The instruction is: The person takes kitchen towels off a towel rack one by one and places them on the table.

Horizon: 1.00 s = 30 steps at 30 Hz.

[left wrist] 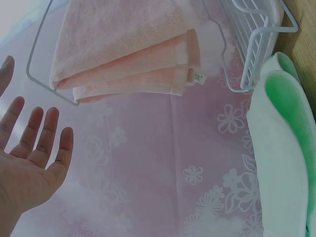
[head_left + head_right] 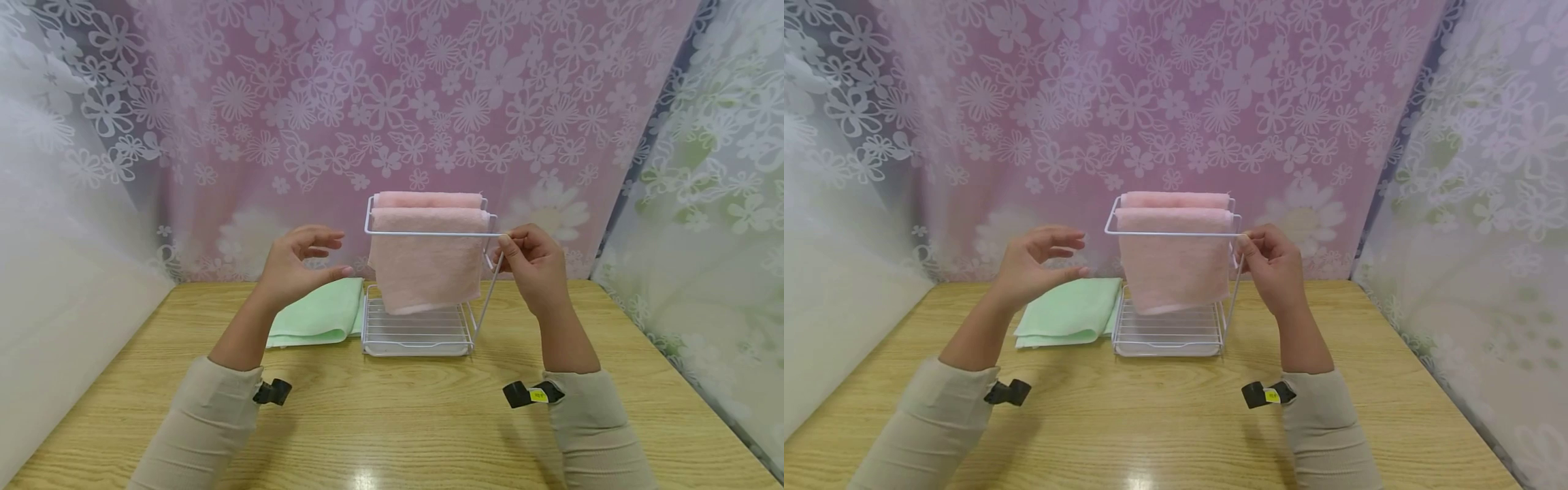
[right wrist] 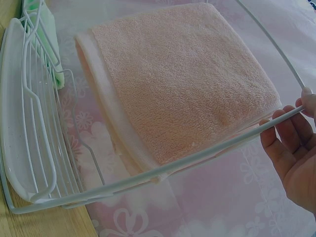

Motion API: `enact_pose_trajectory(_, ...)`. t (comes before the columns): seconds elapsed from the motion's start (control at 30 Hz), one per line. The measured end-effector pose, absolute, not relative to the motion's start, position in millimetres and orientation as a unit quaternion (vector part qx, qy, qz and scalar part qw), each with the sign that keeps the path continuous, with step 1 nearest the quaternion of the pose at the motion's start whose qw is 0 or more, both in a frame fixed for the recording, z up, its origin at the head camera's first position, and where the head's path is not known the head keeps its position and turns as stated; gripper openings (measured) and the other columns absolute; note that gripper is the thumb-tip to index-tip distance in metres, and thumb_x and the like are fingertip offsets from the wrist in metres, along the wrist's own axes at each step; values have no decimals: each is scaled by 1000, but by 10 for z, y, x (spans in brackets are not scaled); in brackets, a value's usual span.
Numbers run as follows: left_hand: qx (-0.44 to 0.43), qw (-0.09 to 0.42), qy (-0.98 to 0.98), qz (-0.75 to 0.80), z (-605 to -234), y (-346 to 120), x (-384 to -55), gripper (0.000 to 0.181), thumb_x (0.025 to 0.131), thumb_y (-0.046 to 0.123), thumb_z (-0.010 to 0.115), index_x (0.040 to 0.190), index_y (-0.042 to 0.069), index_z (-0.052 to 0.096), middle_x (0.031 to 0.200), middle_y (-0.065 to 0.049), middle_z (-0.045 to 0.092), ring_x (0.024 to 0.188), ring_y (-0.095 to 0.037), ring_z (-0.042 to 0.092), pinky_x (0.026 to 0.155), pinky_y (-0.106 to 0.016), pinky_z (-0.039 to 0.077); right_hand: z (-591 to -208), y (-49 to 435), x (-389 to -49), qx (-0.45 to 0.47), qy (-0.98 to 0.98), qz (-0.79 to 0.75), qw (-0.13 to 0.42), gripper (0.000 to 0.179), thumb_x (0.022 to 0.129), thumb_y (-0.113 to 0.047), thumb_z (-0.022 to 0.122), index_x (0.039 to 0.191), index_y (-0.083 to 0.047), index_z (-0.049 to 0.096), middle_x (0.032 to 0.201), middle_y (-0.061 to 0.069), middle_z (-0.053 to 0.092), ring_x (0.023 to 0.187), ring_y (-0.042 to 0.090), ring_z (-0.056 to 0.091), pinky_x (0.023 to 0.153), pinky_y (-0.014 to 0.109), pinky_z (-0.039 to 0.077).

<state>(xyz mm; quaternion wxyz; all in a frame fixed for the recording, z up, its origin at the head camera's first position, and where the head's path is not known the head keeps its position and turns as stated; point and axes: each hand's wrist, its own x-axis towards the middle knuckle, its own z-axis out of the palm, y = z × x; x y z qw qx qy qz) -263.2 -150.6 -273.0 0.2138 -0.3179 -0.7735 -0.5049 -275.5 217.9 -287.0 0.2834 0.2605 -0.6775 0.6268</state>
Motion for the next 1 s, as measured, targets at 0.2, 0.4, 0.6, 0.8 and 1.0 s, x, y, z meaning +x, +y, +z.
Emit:
enact_pose_trajectory(0.2, -332, 221, -763, -508, -2665, -1470, -2602, 48, 73, 0, 85, 118, 3, 68, 116, -11, 63, 105, -23, 61, 91, -43, 51, -2873, 2177, -2768, 271, -672, 629, 283, 22, 96, -11, 62, 94, 11, 57, 73, 10, 62, 60, 17, 62, 61, 25, 57)
enact_pose_trajectory(0.4, -340, 224, -764, -500, -2598, -1432, -2590, 48, 72, 1, 85, 117, 2, 69, 113, -7, 64, 103, -24, 61, 90, -43, 52, -2873, 2176, -2774, 274, -667, 634, 282, 19, 96, -7, 60, 93, 12, 57, 73, 19, 60, 59, 16, 62, 60, 26, 57)
enact_pose_trajectory(0.6, -346, 225, -763, -497, -2502, -1397, -2585, 47, 71, 0, 86, 115, 0, 69, 113, -9, 65, 102, -27, 62, 89, -44, 52, -2877, 2174, -2763, 269, -666, 636, 283, 11, 97, -2, 58, 92, 7, 59, 74, 17, 60, 60, 16, 62, 60, 25, 57)
enact_pose_trajectory(0.8, -360, 227, -763, -487, -2410, -1367, -2570, 47, 71, 1, 86, 115, 2, 69, 114, -7, 65, 102, -25, 62, 89, -45, 52, -2877, 2174, -2764, 267, -668, 633, 286, 12, 96, -2, 58, 92, 9, 58, 73, 14, 61, 60, 16, 62, 60, 25, 57)
enact_pose_trajectory(1.0, -369, 230, -766, -474, -2316, -1317, -2568, 45, 72, 5, 86, 114, 3, 70, 114, -6, 66, 102, -29, 62, 89, -41, 52, -2876, 2171, -2764, 271, -666, 636, 282, 22, 96, -8, 60, 93, 13, 55, 73, 16, 61, 60, 16, 62, 61, 25, 57)
